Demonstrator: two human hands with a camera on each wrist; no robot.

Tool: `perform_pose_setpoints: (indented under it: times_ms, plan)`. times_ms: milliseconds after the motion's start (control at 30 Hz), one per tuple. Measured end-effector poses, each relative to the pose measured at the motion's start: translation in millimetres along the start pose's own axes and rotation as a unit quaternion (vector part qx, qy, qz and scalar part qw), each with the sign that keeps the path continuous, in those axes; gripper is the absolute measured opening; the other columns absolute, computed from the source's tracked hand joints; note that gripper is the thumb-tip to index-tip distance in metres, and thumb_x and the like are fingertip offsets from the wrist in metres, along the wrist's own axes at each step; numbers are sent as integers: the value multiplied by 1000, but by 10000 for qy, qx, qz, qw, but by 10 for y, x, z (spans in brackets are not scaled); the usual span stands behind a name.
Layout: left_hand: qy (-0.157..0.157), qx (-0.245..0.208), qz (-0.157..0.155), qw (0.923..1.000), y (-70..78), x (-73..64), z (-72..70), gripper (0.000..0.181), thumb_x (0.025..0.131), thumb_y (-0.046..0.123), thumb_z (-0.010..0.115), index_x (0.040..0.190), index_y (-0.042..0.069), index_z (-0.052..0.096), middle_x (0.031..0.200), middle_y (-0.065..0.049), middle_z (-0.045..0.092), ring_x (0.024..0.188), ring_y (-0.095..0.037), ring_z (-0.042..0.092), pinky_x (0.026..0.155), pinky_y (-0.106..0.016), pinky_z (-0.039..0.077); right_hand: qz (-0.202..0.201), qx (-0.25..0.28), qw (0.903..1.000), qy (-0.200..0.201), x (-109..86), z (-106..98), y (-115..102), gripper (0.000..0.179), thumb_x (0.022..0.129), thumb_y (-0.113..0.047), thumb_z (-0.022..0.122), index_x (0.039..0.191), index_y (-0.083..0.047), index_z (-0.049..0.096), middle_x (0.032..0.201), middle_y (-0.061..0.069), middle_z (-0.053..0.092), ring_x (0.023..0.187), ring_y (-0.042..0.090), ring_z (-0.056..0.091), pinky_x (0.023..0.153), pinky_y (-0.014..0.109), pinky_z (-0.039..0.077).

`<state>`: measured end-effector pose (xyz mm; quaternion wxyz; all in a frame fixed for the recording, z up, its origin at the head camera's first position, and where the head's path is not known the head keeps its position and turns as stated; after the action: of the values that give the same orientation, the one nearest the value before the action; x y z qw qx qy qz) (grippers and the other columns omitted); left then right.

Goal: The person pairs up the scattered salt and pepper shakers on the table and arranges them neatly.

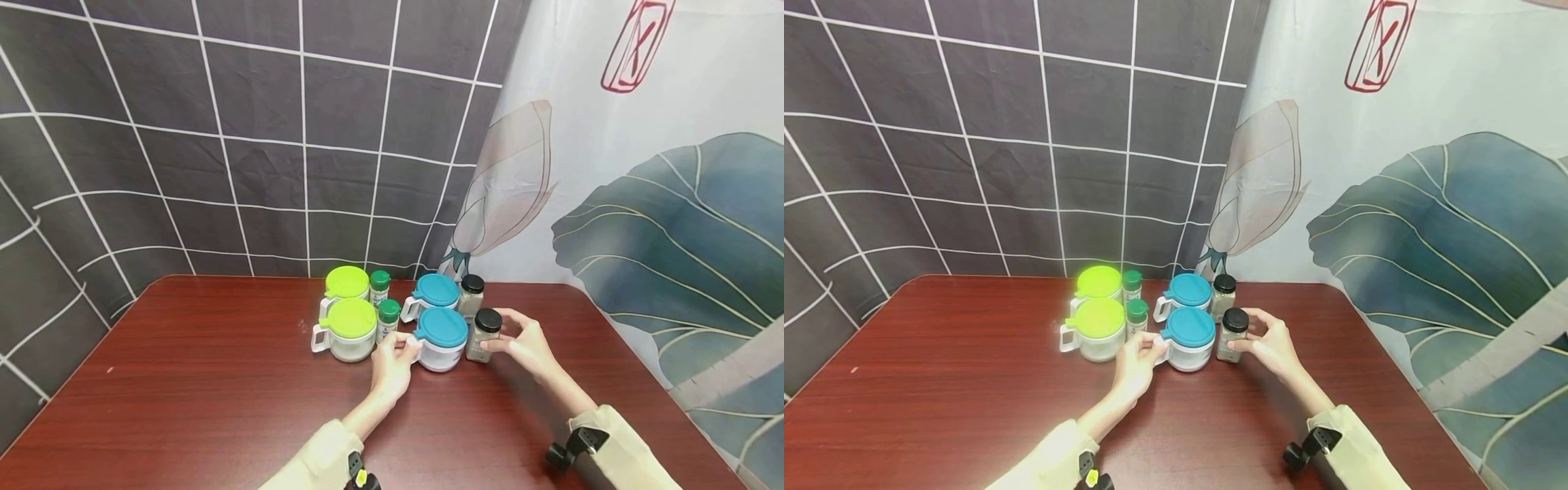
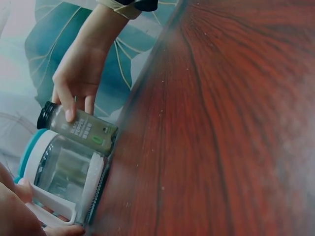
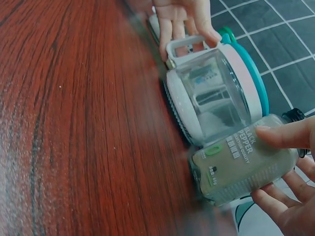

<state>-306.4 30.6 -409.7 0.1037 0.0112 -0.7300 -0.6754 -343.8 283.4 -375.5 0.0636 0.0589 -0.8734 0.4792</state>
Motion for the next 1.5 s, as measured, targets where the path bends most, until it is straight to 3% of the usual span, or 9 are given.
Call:
perform_pose_setpoints:
  times_ms: [267, 667, 933, 1500]
  plan:
    - [-26, 38, 34, 10000, -20, 15, 46, 13, 85, 6, 67, 96, -1, 64, 93, -17, 72, 84, -23, 70, 69, -23, 53, -18, 40, 10000, -80, 22, 13, 23, 55, 72, -12, 82, 123, -7, 61, 111, 14, 68, 97, 14, 66, 78, 21, 51]
    - [-137, 351, 165, 9992, -6, 57, 66, 16, 91, 9, 62, 103, -1, 64, 98, -15, 70, 85, -22, 67, 71, -22, 50, -615, 77, 9971, -445, 58, 59, -24, 54, 76, -10, 79, 126, -3, 59, 119, 19, 65, 97, -3, 62, 84, 15, 49]
    - [-207, 650, 216, 9974, -6, 62, 88, 17, 93, 9, 57, 108, 1, 63, 101, -14, 68, 88, -21, 62, 73, -25, 48, -687, 212, 9959, -554, 45, 56, -37, 57, 76, -6, 78, 129, 0, 55, 120, 25, 63, 95, 2, 64, 78, 18, 53]
    - [-207, 718, 374, 9965, 18, 76, 104, 17, 92, 6, 57, 109, 4, 62, 102, -12, 68, 94, -24, 63, 80, -33, 50, -738, 580, 9931, -699, 19, 106, -44, 62, 79, -2, 75, 134, 4, 48, 128, 29, 57, 99, -10, 58, 83, 12, 49]
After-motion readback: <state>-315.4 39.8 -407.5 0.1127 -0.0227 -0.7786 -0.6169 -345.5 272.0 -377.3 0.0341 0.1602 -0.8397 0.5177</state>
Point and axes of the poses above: each hand's wrist, its own x-axis towards the middle knuckle, its own z-axis out of the palm, y = z × x, the point moved 10 cm from there along x, towards the middle knuckle
